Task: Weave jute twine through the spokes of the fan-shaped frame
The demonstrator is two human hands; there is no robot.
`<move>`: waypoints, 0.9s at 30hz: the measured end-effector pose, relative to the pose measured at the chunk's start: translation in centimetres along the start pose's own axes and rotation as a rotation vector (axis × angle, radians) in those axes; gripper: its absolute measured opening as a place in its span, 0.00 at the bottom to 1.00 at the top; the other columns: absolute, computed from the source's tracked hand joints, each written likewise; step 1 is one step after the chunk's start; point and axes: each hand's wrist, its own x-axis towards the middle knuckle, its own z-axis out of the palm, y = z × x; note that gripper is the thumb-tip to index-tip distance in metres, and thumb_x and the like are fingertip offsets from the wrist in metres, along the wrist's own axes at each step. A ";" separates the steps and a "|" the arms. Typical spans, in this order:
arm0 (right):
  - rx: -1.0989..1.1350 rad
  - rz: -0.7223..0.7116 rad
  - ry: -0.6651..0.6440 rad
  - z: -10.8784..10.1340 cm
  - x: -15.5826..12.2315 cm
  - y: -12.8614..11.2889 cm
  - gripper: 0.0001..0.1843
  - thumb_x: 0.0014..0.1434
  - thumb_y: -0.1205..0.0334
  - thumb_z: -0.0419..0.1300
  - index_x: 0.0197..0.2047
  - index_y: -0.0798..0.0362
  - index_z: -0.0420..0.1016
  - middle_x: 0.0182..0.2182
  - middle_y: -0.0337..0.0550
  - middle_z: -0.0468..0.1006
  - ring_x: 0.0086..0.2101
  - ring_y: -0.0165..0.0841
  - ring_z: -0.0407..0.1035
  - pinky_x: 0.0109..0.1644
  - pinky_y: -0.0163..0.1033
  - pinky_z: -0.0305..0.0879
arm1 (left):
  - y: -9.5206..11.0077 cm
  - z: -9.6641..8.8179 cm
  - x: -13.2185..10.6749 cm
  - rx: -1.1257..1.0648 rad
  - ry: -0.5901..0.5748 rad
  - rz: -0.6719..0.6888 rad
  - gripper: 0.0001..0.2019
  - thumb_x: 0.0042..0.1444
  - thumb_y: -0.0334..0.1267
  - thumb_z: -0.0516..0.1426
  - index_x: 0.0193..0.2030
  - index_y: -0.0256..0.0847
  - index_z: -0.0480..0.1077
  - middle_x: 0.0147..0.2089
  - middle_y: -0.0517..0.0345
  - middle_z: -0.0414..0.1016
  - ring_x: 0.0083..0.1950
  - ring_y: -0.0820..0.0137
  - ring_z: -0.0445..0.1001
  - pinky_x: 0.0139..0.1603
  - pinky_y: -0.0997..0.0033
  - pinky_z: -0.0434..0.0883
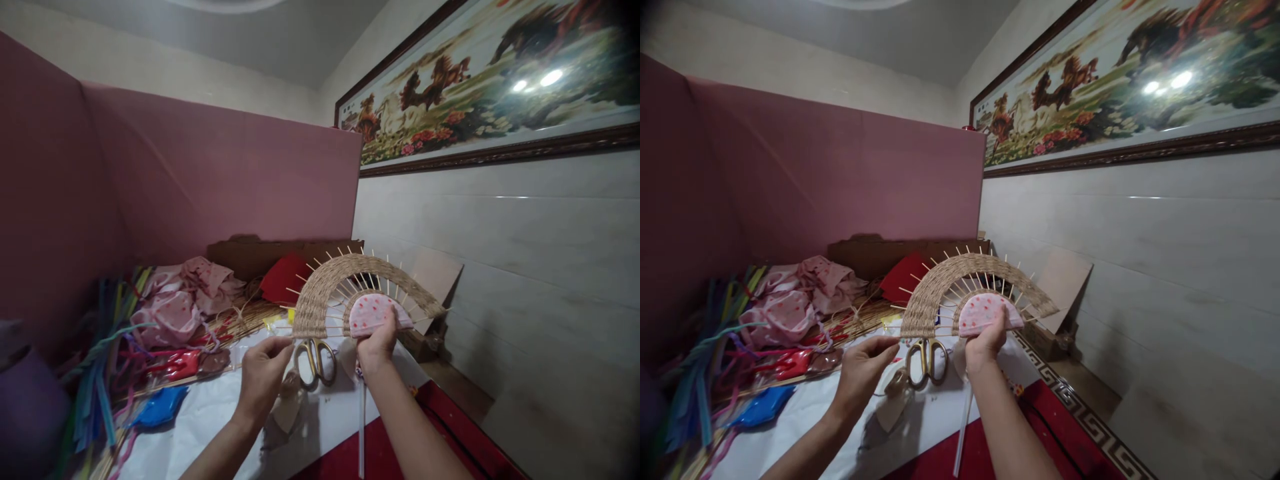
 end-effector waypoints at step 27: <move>-0.042 0.145 -0.086 -0.4 -0.1 1.0 0.20 0.47 0.52 0.54 0.41 0.53 0.68 0.34 0.39 0.76 0.32 0.31 0.71 0.36 0.38 0.67 | 1.1 -4.7 3.1 0.613 0.058 0.513 0.08 0.45 0.42 0.58 0.23 0.40 0.67 0.21 0.62 0.68 0.24 0.73 0.65 0.27 0.75 0.59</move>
